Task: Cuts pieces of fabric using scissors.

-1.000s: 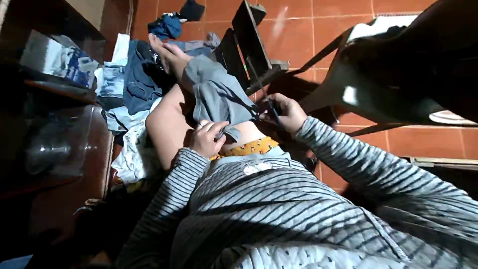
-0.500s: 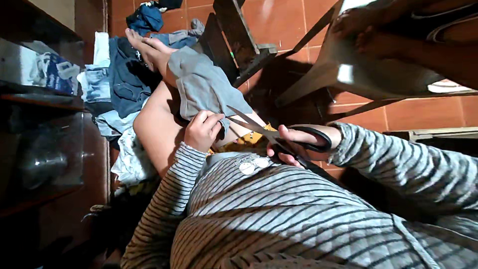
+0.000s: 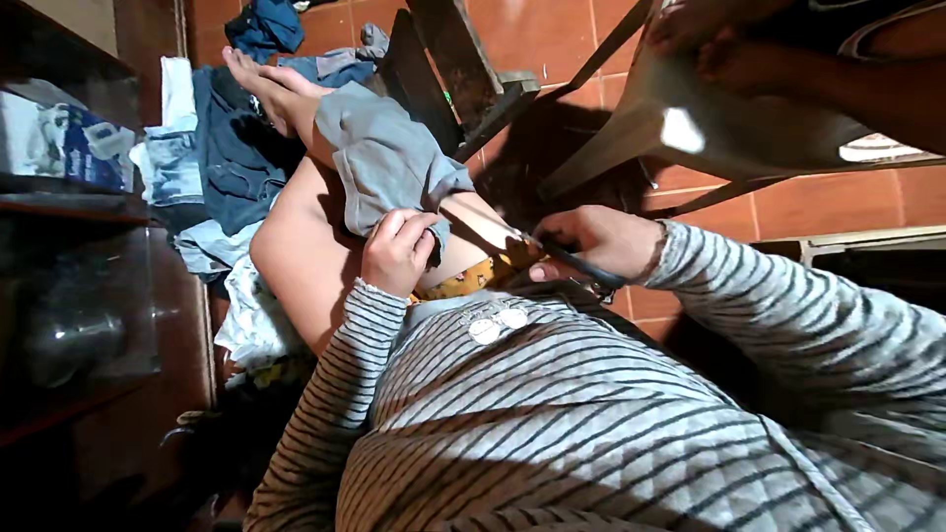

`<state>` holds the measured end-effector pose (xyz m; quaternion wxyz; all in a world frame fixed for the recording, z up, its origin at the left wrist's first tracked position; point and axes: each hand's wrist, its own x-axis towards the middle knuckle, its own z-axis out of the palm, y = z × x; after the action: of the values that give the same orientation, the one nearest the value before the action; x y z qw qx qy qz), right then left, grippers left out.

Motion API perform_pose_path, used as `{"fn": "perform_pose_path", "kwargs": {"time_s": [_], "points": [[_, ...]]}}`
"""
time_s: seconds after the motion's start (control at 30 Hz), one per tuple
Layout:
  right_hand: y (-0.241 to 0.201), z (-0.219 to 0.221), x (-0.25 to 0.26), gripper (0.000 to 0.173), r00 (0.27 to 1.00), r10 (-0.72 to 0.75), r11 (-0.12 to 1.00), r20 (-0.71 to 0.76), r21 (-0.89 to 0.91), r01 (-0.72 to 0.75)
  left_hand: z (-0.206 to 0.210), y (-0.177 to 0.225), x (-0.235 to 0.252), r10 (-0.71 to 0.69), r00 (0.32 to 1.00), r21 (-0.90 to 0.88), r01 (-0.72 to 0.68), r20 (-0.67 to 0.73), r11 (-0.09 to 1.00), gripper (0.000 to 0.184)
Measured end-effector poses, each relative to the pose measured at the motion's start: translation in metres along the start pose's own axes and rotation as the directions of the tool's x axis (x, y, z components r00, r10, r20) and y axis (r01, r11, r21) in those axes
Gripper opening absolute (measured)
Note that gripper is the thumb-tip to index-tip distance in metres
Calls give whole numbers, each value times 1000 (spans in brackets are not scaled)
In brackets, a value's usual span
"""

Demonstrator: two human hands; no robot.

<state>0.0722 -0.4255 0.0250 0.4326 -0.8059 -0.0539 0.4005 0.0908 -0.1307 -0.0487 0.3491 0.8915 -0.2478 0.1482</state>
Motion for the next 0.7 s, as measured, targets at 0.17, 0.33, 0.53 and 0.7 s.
{"fn": "perform_pose_path", "kwargs": {"time_s": [0.17,0.33,0.53,0.7], "points": [[18,-36,-2,28,949,30,979,315,183,-92,-10,-4,-4,-44,999,5,44,12,999,18],[20,-29,24,34,947,-156,978,-280,92,188,4,-1,-5,-14,999,-7,15,36,1000,17],[17,28,108,58,793,-298,951,-532,-89,297,4,-1,-7,-35,997,-6,35,73,999,20],[17,16,115,59,805,-320,947,-500,-143,288,2,-4,-15,-83,995,-11,84,54,996,19]]}}
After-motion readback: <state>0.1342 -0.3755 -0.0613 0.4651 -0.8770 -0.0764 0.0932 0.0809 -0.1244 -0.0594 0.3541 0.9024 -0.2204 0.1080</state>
